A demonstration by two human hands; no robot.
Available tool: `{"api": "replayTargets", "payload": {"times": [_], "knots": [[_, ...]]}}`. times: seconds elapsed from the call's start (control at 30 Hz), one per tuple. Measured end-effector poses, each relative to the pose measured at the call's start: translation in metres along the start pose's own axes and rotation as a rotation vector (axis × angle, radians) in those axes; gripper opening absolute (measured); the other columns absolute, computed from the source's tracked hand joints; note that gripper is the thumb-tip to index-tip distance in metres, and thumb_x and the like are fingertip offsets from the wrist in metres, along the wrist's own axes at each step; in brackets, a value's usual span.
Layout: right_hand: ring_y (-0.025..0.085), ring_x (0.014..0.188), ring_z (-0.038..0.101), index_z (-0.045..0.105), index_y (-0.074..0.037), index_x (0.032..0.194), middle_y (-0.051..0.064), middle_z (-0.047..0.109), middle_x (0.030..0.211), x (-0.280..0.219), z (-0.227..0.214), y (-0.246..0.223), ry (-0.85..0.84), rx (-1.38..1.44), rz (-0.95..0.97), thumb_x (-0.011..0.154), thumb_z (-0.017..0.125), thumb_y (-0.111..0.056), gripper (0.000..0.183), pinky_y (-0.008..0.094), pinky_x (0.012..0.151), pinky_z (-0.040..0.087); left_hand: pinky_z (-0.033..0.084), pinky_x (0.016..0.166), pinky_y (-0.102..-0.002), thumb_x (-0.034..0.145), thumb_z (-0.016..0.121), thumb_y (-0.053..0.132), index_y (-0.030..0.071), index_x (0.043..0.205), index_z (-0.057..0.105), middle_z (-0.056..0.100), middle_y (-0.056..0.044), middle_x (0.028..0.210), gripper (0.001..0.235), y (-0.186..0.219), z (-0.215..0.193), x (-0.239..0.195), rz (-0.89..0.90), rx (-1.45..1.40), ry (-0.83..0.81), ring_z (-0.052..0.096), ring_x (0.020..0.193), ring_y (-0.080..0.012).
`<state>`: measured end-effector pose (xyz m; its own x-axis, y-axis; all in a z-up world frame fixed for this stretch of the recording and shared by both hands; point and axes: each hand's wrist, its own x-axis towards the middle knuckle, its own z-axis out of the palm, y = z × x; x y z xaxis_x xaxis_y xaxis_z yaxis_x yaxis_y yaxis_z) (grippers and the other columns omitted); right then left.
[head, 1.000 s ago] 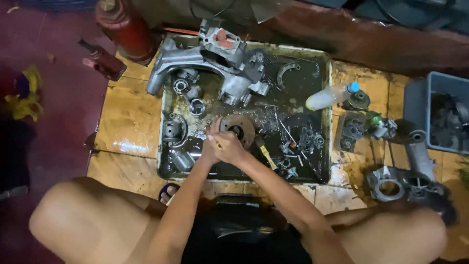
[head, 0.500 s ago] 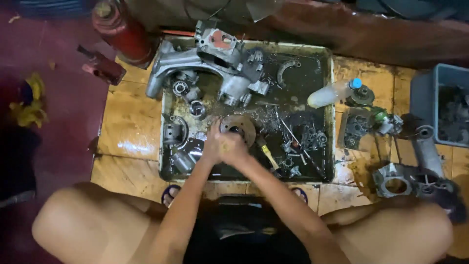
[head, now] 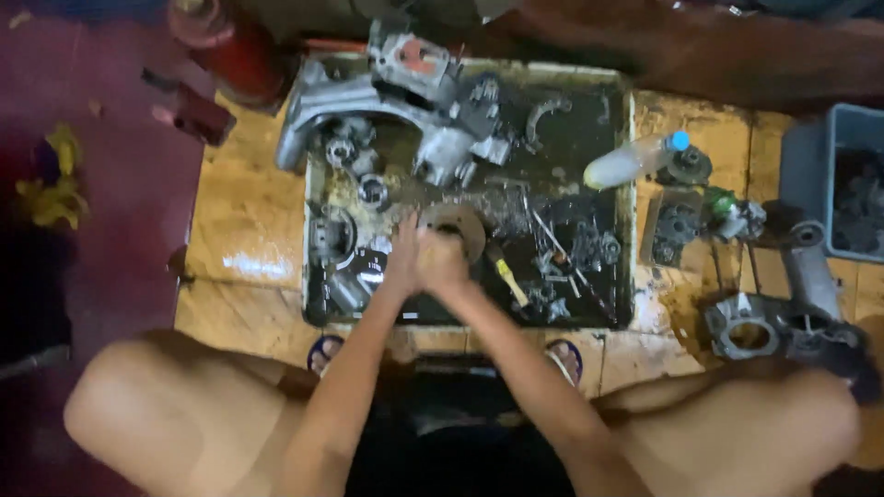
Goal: Cleaning a round metal component using a brush and solvent in a motorcycle repair environment.
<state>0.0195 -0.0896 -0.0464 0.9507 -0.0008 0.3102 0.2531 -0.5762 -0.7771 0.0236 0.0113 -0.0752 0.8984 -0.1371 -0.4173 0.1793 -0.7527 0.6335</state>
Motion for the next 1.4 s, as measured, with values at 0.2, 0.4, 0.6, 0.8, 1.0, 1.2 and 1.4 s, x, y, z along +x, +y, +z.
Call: {"api": "replayTargets", "payload": {"times": [0.2, 0.4, 0.6, 0.8, 1.0, 1.2, 1.4], "knots": [[0.024, 0.049, 0.060, 0.066, -0.016, 0.072, 0.003, 0.060, 0.054, -0.007, -0.002, -0.040, 0.028, -0.013, -0.375, 0.090, 0.061, -0.015, 0.018, 0.033, 0.048, 0.051, 0.052, 0.101, -0.061, 0.072, 0.084, 0.016, 0.013, 0.166, 0.008, 0.016, -0.018, 0.169, 0.121, -0.009, -0.017, 0.012, 0.158, -0.014, 0.135, 0.037, 0.143, -0.0490], [0.030, 0.044, 0.055, 0.051, -0.014, 0.063, 0.008, 0.052, 0.047, 0.022, -0.045, -0.089, 0.029, 0.113, -0.180, 0.102, 0.050, -0.017, 0.040, 0.034, 0.041, 0.042, 0.051, 0.105, -0.058, 0.089, 0.064, 0.010, 0.022, 0.167, 0.005, 0.019, -0.020, 0.168, 0.098, 0.010, -0.018, -0.026, 0.165, -0.175, 0.135, 0.043, 0.140, -0.0470], [0.041, 0.052, 0.058, 0.052, -0.006, 0.062, 0.018, 0.053, 0.051, 0.023, -0.037, -0.054, 0.041, 0.090, -0.062, 0.096, 0.058, -0.011, 0.036, 0.044, 0.044, 0.044, 0.057, 0.087, -0.064, 0.083, 0.073, 0.019, 0.010, 0.164, 0.014, 0.018, -0.021, 0.168, 0.101, -0.004, -0.005, -0.008, 0.098, 0.036, 0.084, 0.043, 0.136, -0.0525], [0.038, 0.061, 0.065, 0.062, -0.006, 0.068, 0.016, 0.062, 0.062, 0.009, -0.054, -0.071, -0.148, 0.124, 0.059, 0.084, 0.071, -0.010, 0.019, 0.043, 0.048, 0.050, 0.061, 0.087, -0.054, 0.087, 0.072, 0.019, 0.012, 0.167, 0.016, 0.024, -0.021, 0.165, 0.097, -0.051, 0.026, 0.039, 0.067, -0.023, 0.103, 0.046, 0.137, -0.0467], [0.035, 0.071, 0.072, 0.072, -0.006, 0.075, 0.014, 0.071, 0.072, 0.011, -0.064, -0.084, -0.336, 0.160, 0.131, 0.072, 0.083, -0.010, 0.012, 0.041, 0.052, 0.056, 0.053, 0.095, -0.063, 0.092, 0.067, 0.025, 0.016, 0.167, 0.010, 0.026, -0.023, 0.164, 0.094, -0.021, 0.012, 0.008, 0.123, 0.001, 0.146, 0.041, 0.139, -0.0495], [0.023, 0.064, 0.064, 0.056, -0.017, 0.065, 0.000, 0.058, 0.059, 0.009, -0.043, -0.060, -0.303, -0.060, -0.179, 0.078, 0.067, -0.011, 0.018, 0.031, 0.056, 0.053, 0.038, 0.116, -0.047, 0.105, 0.046, 0.014, 0.001, 0.163, 0.020, 0.037, -0.026, 0.160, 0.066, -0.009, 0.004, -0.004, 0.286, 0.254, 0.285, 0.044, 0.143, -0.0387], [0.031, 0.055, 0.060, 0.050, -0.013, 0.062, 0.010, 0.053, 0.054, 0.011, -0.021, -0.037, -0.187, 0.069, -0.324, 0.096, 0.062, -0.017, 0.037, 0.034, 0.051, 0.050, 0.021, 0.125, -0.056, 0.091, 0.067, 0.012, 0.011, 0.166, 0.005, 0.008, -0.013, 0.173, 0.098, -0.013, -0.015, 0.012, 0.307, -0.098, 0.018, 0.018, 0.156, -0.0390]]}}
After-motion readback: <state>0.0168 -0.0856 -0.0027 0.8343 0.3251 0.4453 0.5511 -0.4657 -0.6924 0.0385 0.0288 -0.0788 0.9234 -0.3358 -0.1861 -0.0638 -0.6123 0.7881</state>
